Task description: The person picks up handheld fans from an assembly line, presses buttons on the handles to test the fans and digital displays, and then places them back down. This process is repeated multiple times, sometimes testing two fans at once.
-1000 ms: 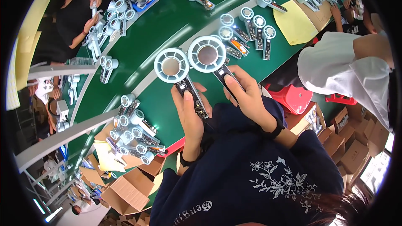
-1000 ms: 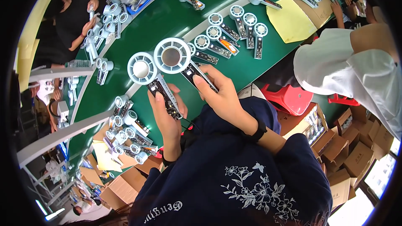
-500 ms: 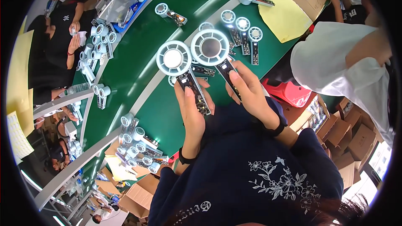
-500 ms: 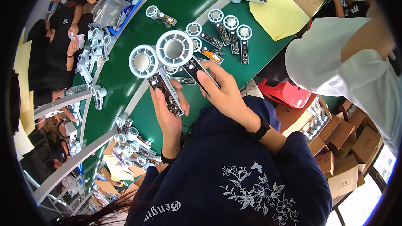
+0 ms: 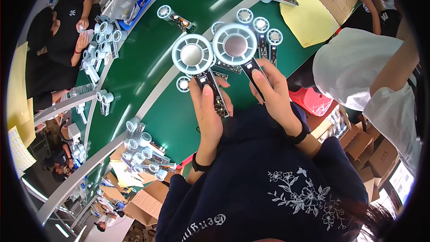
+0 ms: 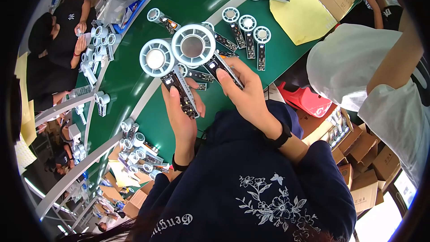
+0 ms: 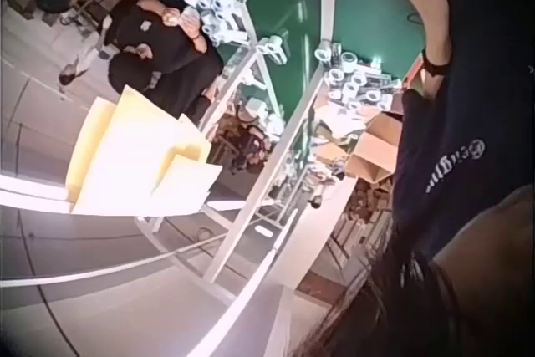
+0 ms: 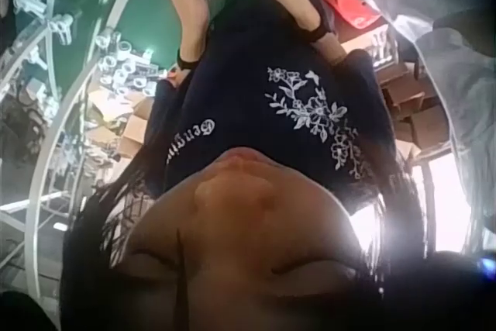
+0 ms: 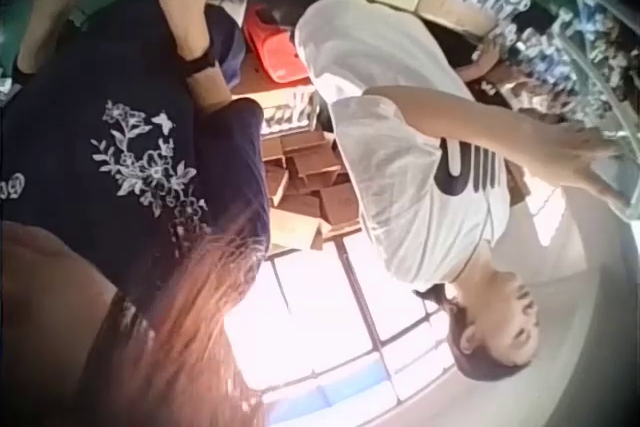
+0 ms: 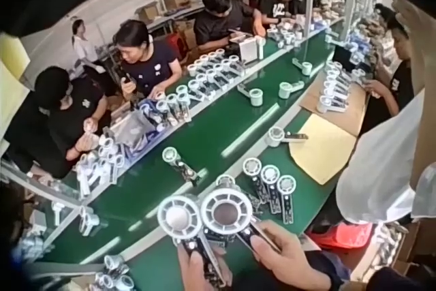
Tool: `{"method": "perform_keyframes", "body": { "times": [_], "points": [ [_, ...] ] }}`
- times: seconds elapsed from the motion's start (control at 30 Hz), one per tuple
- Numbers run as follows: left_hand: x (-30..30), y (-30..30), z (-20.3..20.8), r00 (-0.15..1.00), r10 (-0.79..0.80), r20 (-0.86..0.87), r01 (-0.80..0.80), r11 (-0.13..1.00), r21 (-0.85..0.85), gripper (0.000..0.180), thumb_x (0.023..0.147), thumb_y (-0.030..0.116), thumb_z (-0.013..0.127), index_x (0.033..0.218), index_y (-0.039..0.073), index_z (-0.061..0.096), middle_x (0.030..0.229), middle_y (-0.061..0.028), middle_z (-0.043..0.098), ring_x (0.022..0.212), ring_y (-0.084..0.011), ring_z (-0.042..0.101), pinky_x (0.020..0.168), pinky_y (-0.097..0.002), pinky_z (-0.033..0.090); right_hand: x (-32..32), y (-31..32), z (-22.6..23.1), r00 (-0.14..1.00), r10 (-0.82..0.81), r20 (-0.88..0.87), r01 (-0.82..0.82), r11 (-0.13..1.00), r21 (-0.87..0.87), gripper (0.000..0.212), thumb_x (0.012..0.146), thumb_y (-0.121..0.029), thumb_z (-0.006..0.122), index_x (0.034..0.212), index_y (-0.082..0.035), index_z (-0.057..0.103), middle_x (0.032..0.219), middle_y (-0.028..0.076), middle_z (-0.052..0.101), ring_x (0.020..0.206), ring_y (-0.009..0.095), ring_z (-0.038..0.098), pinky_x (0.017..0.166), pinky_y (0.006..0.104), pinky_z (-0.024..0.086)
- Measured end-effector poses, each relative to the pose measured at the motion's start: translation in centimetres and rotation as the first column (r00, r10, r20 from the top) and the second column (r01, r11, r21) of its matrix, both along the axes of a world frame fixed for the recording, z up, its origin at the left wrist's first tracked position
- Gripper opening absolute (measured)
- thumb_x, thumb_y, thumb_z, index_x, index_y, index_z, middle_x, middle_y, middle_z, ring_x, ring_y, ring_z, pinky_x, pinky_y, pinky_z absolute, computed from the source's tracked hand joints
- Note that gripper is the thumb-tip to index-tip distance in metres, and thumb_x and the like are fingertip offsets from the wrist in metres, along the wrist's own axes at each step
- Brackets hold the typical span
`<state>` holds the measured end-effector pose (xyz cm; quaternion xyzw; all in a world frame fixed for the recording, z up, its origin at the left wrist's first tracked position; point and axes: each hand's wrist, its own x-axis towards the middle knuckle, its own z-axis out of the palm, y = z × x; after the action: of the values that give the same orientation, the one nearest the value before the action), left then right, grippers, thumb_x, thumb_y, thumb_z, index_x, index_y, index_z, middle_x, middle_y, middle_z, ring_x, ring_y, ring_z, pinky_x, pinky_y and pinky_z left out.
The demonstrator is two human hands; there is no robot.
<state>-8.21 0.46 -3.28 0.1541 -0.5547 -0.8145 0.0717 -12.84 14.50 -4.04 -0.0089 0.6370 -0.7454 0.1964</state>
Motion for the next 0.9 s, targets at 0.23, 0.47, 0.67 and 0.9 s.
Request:
{"method": "perform_keyframes", "body": {
  "times": [0.23,0.47,0.67,0.9],
  "points": [
    [-0.3,0.1,-0.2,1.000,0.018,-0.005,-0.018,1.000,-0.001,0.031,0.098,0.023,0.032,0.118,-0.001,0.030,0.093,-0.0143,0.054,0.049,-0.0118,0.048,0.039,-0.0224,0.041,-0.6,-0.2,0.3,1.000,0.008,-0.015,-0.008,1.000,-0.004,0.026,0.096,-0.023,0.046,0.111,-0.002,0.051,0.060,0.000,0.048,0.045,0.003,0.037,0.043,0.0182,0.028],
    [-0.4,0.2,-0.3,1.000,0.026,-0.015,-0.026,1.000,0.008,0.033,0.098,0.025,0.031,0.119,-0.001,0.029,0.093,-0.0148,0.054,0.048,-0.0118,0.048,0.039,-0.0225,0.040,-0.9,-0.2,0.3,1.000,0.019,0.002,-0.019,1.000,0.007,0.025,0.096,-0.022,0.046,0.110,-0.002,0.052,0.060,-0.001,0.047,0.046,0.003,0.037,0.043,0.0182,0.028],
    [-0.5,0.1,-0.5,0.999,0.037,-0.005,-0.037,0.999,0.003,0.035,0.098,0.026,0.031,0.120,-0.001,0.029,0.093,-0.0149,0.053,0.048,-0.0117,0.048,0.039,-0.0224,0.040,-1.1,-0.3,0.2,0.995,-0.009,0.096,0.013,0.999,-0.049,0.018,0.092,-0.019,0.055,0.100,-0.003,0.057,0.069,-0.005,0.048,0.059,0.002,0.041,0.051,0.0183,0.030],
    [-0.7,0.2,-0.5,1.000,0.015,0.011,-0.015,1.000,-0.012,0.036,0.098,0.027,0.030,0.121,-0.002,0.029,0.093,-0.0147,0.053,0.048,-0.0114,0.048,0.038,-0.0225,0.041,-1.0,-0.4,-0.3,1.000,-0.001,0.025,0.001,1.000,-0.006,0.023,0.096,-0.022,0.046,0.107,-0.002,0.052,0.061,-0.001,0.047,0.048,0.003,0.037,0.042,0.0185,0.028]
  ]
}}
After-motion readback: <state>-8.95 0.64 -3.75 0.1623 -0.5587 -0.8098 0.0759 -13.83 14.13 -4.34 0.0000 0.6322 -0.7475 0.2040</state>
